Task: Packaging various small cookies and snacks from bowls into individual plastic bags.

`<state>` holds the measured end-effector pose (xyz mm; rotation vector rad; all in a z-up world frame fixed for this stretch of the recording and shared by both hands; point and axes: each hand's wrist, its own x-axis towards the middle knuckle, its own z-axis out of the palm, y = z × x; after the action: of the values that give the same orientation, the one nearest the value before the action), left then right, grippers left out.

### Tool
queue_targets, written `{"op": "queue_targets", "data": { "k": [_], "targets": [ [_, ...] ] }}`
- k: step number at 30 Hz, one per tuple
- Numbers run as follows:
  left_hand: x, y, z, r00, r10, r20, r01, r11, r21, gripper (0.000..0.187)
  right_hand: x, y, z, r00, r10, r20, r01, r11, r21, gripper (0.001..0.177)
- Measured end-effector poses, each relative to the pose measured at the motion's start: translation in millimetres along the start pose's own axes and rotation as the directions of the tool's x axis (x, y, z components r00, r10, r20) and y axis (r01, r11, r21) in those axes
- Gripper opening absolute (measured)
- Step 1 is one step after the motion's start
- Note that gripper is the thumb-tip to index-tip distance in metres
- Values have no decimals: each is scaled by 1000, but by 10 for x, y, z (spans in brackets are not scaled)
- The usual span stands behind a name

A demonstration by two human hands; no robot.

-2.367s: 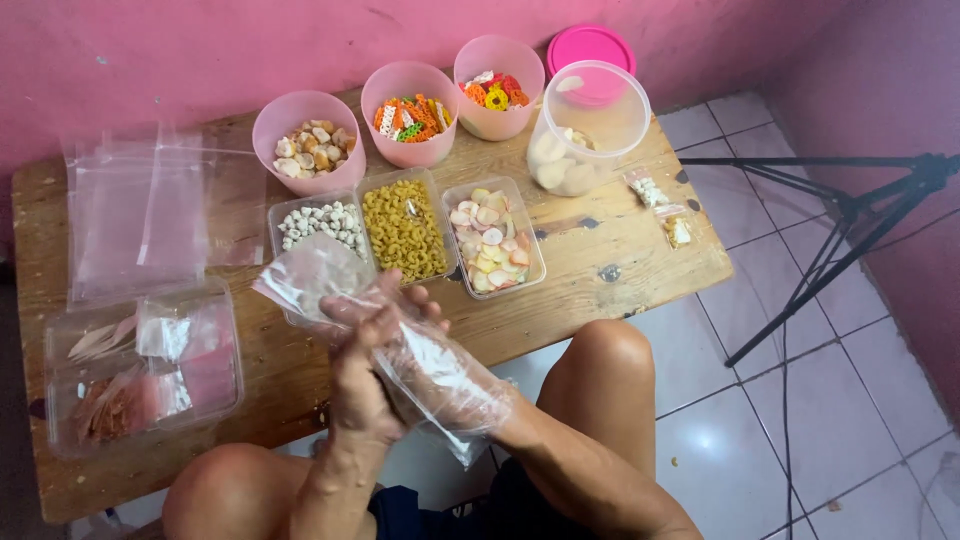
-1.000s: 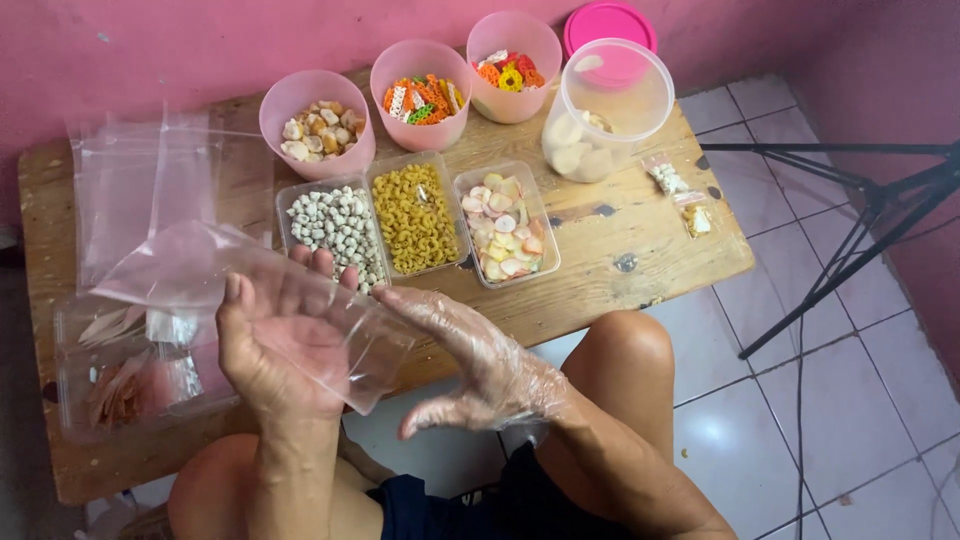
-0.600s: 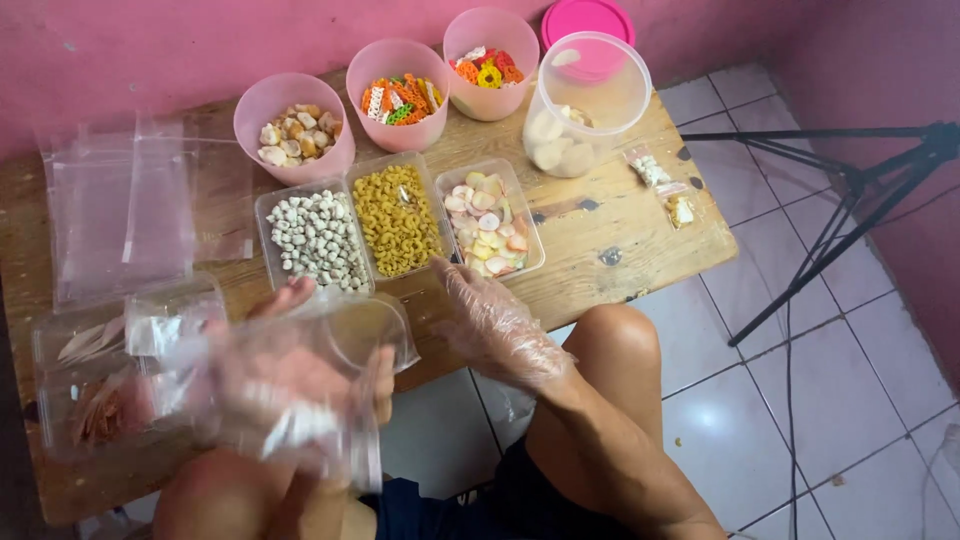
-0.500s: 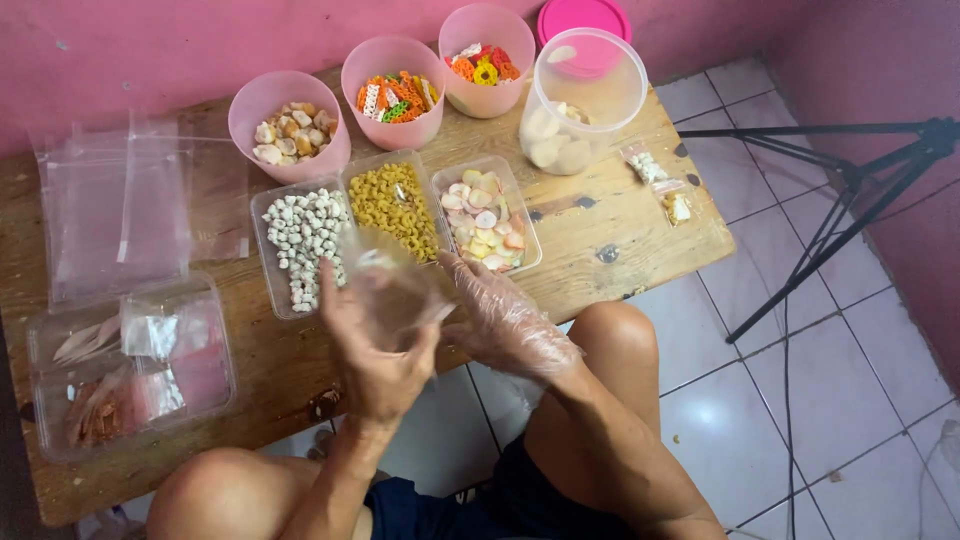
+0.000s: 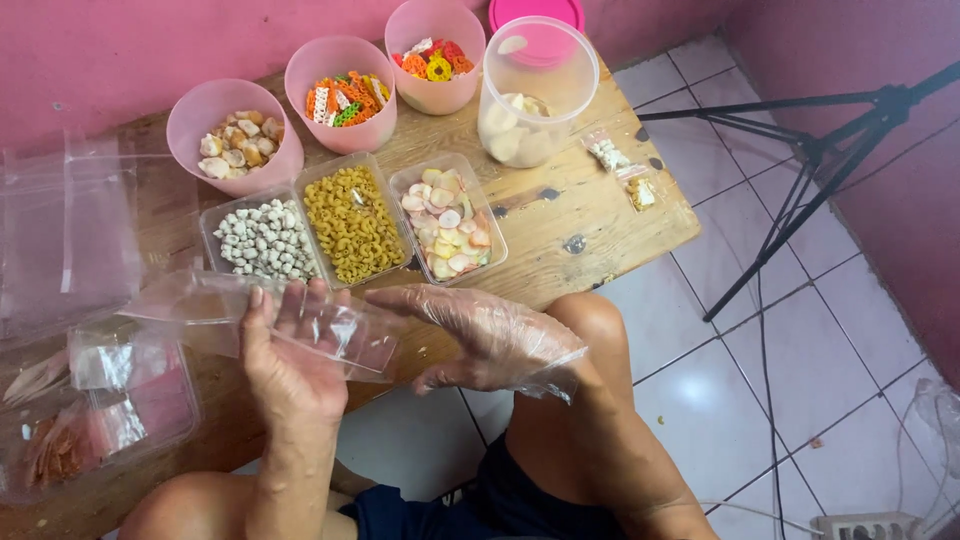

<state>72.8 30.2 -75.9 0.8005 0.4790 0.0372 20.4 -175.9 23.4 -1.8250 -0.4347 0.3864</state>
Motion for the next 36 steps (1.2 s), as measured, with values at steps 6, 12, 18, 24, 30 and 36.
{"op": "queue_targets", "data": {
  "k": [6,12,18,24,30,36],
  "targets": [
    [-183,-74,92,975,-221,11,221,974,-40,52,165,263,263,919,-320,-230,208,890,-405,44],
    [-373,36,173,979,-167,120,171,985,-22,44,202,242,379,877,-315,-363,182,917,-356,40],
    [-92,207,-63,984,-111,140,124,988,-93,59,304,415,553,778,-311,-545,218,948,-230,35],
    [-269,482,-269,519,570,637,-842,213,496,141,256,265,440,731,111,-673,119,951,286,30],
    [-239,346,-304,261,164,951,-881,-363,304,119,108,-17,335,847,399,-351,-288,900,328,30],
    [-273,549,-76,249,257,934,-923,-230,309,123,287,-99,-34,934,299,-198,-207,900,383,49]
  ]
}}
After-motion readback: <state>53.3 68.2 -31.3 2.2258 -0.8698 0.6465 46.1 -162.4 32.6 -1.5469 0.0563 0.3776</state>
